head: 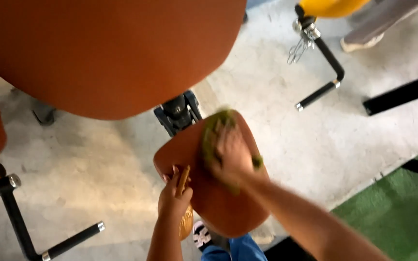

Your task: Clean gym equipment with a spray bottle and a cloth.

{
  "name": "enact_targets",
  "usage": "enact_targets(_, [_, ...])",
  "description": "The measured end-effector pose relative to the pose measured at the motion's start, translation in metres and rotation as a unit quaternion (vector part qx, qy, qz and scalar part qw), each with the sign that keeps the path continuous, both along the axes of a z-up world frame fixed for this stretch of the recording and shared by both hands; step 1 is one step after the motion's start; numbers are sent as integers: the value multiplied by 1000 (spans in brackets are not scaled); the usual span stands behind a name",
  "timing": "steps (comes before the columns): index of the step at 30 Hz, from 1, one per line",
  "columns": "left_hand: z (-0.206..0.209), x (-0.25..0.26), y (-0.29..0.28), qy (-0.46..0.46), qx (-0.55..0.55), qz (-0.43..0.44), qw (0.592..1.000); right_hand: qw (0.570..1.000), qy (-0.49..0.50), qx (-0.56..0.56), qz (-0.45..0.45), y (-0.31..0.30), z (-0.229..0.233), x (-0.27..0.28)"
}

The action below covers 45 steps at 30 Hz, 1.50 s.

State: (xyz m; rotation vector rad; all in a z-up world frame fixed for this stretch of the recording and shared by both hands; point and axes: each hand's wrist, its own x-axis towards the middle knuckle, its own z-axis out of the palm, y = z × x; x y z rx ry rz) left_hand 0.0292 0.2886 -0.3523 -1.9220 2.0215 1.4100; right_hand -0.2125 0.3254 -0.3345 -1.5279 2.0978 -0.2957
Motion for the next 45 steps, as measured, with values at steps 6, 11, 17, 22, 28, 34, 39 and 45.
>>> enact_targets(6, [57,-24,-16,-134,150,-8,979,968,-64,-47,239,165,54,45])
enact_targets(11, [33,-15,-19,-8,52,5,999,999,-7,16,33,174,-14,-16])
enact_targets(17, [7,-5,-8,-13,42,6,999,983,54,97,-146,61,82,82])
enact_targets(22, [-7,5,-8,-33,-65,-60,995,990,-6,138,-5,51,63,120])
enact_targets(28, [6,1,-10,2,62,3,998,974,-50,208,-71,113,85,59])
enact_targets(34, [-6,3,-6,75,9,-20,997,938,-19,-49,-341,109,27,18])
enact_targets(39, [3,-2,-12,-13,-10,-70,997,976,105,82,-174,23,48,54])
enact_targets(45, [-11,6,-3,36,0,-48,998,987,-12,-34,156,105,70,77])
